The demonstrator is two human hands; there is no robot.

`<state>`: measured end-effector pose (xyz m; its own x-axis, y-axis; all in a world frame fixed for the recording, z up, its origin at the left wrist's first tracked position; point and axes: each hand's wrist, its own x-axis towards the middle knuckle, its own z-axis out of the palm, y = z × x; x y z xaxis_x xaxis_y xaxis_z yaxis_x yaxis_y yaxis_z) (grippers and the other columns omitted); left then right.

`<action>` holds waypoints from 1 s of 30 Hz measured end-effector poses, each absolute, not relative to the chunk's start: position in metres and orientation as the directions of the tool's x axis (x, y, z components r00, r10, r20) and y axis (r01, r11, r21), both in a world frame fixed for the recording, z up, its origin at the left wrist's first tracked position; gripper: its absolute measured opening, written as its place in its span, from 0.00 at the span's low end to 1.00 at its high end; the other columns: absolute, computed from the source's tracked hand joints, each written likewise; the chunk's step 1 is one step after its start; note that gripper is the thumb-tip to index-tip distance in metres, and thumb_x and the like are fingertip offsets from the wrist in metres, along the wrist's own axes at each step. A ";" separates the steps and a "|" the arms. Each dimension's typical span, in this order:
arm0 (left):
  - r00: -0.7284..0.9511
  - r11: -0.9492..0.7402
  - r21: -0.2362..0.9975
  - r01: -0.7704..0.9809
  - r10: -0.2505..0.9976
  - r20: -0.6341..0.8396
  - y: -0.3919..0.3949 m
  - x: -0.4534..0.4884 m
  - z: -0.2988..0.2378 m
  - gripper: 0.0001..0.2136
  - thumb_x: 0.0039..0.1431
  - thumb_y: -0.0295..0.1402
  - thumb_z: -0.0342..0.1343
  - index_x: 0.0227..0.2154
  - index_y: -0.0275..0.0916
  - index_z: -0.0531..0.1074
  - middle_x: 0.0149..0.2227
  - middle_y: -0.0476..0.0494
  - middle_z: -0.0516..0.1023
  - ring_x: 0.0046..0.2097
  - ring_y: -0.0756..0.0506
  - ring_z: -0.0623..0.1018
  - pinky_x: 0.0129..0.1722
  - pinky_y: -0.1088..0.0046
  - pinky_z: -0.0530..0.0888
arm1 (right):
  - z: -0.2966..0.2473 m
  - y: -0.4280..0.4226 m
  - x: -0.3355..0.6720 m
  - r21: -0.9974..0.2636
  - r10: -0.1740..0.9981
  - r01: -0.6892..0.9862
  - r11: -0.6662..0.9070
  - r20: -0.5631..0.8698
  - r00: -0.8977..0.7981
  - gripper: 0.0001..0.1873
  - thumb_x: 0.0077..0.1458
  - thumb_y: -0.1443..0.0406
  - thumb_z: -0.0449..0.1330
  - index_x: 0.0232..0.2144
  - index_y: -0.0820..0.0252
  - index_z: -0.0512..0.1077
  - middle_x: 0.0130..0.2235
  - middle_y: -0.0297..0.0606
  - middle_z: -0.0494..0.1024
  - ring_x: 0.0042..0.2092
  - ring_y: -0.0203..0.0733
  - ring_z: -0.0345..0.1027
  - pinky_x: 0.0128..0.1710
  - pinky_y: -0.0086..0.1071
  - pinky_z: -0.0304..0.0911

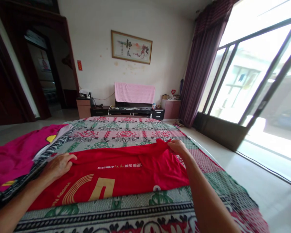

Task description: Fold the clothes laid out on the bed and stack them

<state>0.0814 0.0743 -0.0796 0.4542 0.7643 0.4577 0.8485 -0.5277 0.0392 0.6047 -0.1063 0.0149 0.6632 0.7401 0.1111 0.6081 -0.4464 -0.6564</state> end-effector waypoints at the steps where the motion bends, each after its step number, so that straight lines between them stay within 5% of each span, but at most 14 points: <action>1: 0.450 -0.522 0.036 0.852 0.766 0.459 0.074 0.081 -0.080 0.16 0.50 0.27 0.43 0.33 0.41 0.76 0.33 0.42 0.77 0.39 0.42 0.76 0.42 0.68 0.70 | 0.017 -0.115 0.608 -0.591 0.735 0.621 -0.515 0.067 0.674 0.11 0.43 0.65 0.58 0.13 0.62 0.68 0.14 0.37 0.69 0.17 0.34 0.61 0.19 0.27 0.55; 5: 0.456 -0.518 0.015 0.855 0.765 0.455 0.074 0.081 -0.080 0.15 0.50 0.28 0.43 0.33 0.41 0.75 0.34 0.43 0.77 0.39 0.43 0.76 0.42 0.70 0.70 | 0.023 -0.133 0.598 -0.272 0.739 0.744 -0.610 0.143 0.658 0.08 0.44 0.65 0.58 0.17 0.60 0.72 0.20 0.40 0.73 0.23 0.38 0.65 0.22 0.30 0.54; 8: 0.462 -0.512 -0.004 0.859 0.771 0.439 0.073 0.081 -0.078 0.16 0.51 0.28 0.42 0.34 0.41 0.75 0.34 0.43 0.77 0.39 0.44 0.76 0.43 0.70 0.69 | 0.019 -0.127 0.572 -0.237 0.881 0.911 -0.337 0.262 0.394 0.07 0.45 0.67 0.55 0.24 0.58 0.74 0.24 0.35 0.75 0.27 0.36 0.66 0.26 0.28 0.54; 12: 0.460 -0.502 -0.002 0.865 0.791 0.404 0.072 0.081 -0.074 0.16 0.51 0.28 0.43 0.34 0.42 0.75 0.35 0.44 0.78 0.39 0.45 0.76 0.43 0.71 0.70 | 0.000 -0.111 0.541 -0.238 0.981 0.971 0.031 0.194 0.016 0.05 0.45 0.68 0.58 0.27 0.58 0.74 0.28 0.33 0.75 0.30 0.35 0.66 0.31 0.27 0.56; 21: 0.519 -0.551 0.107 0.827 0.824 0.228 0.070 0.070 -0.051 0.21 0.46 0.25 0.46 0.42 0.40 0.75 0.44 0.45 0.79 0.46 0.44 0.77 0.49 0.72 0.68 | -0.033 -0.102 0.552 -0.084 0.982 0.996 -0.019 0.184 0.034 0.08 0.49 0.66 0.56 0.30 0.61 0.74 0.33 0.40 0.74 0.36 0.40 0.67 0.36 0.30 0.58; 27: 0.344 -0.412 0.089 0.907 0.844 0.412 0.057 0.074 -0.038 0.17 0.51 0.26 0.45 0.37 0.41 0.78 0.40 0.45 0.80 0.42 0.45 0.77 0.46 0.72 0.70 | -0.032 -0.095 0.557 -0.027 0.940 1.000 0.006 0.341 0.004 0.15 0.52 0.68 0.50 0.34 0.58 0.77 0.34 0.40 0.77 0.36 0.41 0.71 0.37 0.30 0.60; 30: 0.174 -0.288 0.181 0.940 0.865 0.470 0.053 0.076 -0.032 0.16 0.52 0.27 0.47 0.38 0.43 0.78 0.40 0.45 0.80 0.42 0.45 0.77 0.42 0.73 0.71 | -0.028 -0.092 0.559 -0.052 0.894 0.999 0.013 0.448 0.012 0.15 0.54 0.66 0.50 0.36 0.56 0.77 0.36 0.39 0.79 0.37 0.42 0.72 0.37 0.31 0.62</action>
